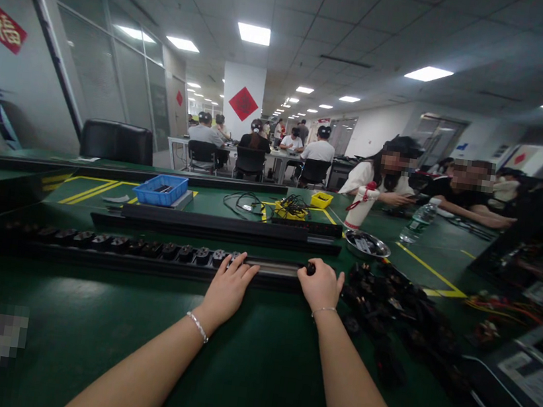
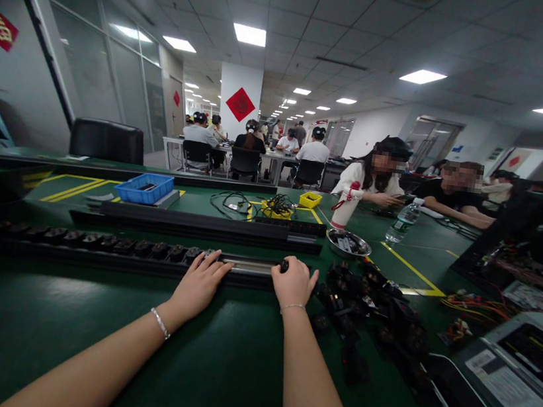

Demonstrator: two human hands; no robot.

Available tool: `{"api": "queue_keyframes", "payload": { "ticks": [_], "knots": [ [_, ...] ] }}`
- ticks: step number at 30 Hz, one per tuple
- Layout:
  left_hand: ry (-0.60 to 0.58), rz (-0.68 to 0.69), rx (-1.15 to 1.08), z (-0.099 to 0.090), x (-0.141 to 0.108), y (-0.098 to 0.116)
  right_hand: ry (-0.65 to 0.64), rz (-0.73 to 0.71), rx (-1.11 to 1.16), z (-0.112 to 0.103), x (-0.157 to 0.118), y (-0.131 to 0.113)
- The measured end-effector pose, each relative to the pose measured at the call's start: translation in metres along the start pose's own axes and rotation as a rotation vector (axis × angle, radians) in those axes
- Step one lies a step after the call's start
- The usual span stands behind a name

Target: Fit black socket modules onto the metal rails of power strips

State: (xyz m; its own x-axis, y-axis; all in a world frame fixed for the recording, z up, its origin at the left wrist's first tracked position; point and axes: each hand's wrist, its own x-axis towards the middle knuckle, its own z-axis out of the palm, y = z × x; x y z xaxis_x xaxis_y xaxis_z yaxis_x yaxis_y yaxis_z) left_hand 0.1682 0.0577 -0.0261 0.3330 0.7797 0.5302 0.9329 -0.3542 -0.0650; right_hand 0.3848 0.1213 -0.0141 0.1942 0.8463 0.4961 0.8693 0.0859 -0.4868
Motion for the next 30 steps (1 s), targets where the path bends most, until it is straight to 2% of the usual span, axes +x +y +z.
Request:
{"api": "queue_keyframes", "payload": {
  "ticks": [10,17,23,30],
  "knots": [
    [0.011,0.004,0.041,0.0,0.0,0.0,0.007,0.038,-0.005,0.0,0.002,0.002],
    [0.001,0.007,0.012,-0.001,0.0,0.0,0.055,0.151,0.023,-0.004,0.003,0.01],
    [-0.009,0.003,0.008,-0.001,0.0,-0.001,0.092,0.069,0.019,-0.001,0.006,0.022],
    [-0.009,0.004,0.0,-0.002,0.001,0.0,0.124,0.037,0.027,0.001,0.01,0.034]
  ]
}}
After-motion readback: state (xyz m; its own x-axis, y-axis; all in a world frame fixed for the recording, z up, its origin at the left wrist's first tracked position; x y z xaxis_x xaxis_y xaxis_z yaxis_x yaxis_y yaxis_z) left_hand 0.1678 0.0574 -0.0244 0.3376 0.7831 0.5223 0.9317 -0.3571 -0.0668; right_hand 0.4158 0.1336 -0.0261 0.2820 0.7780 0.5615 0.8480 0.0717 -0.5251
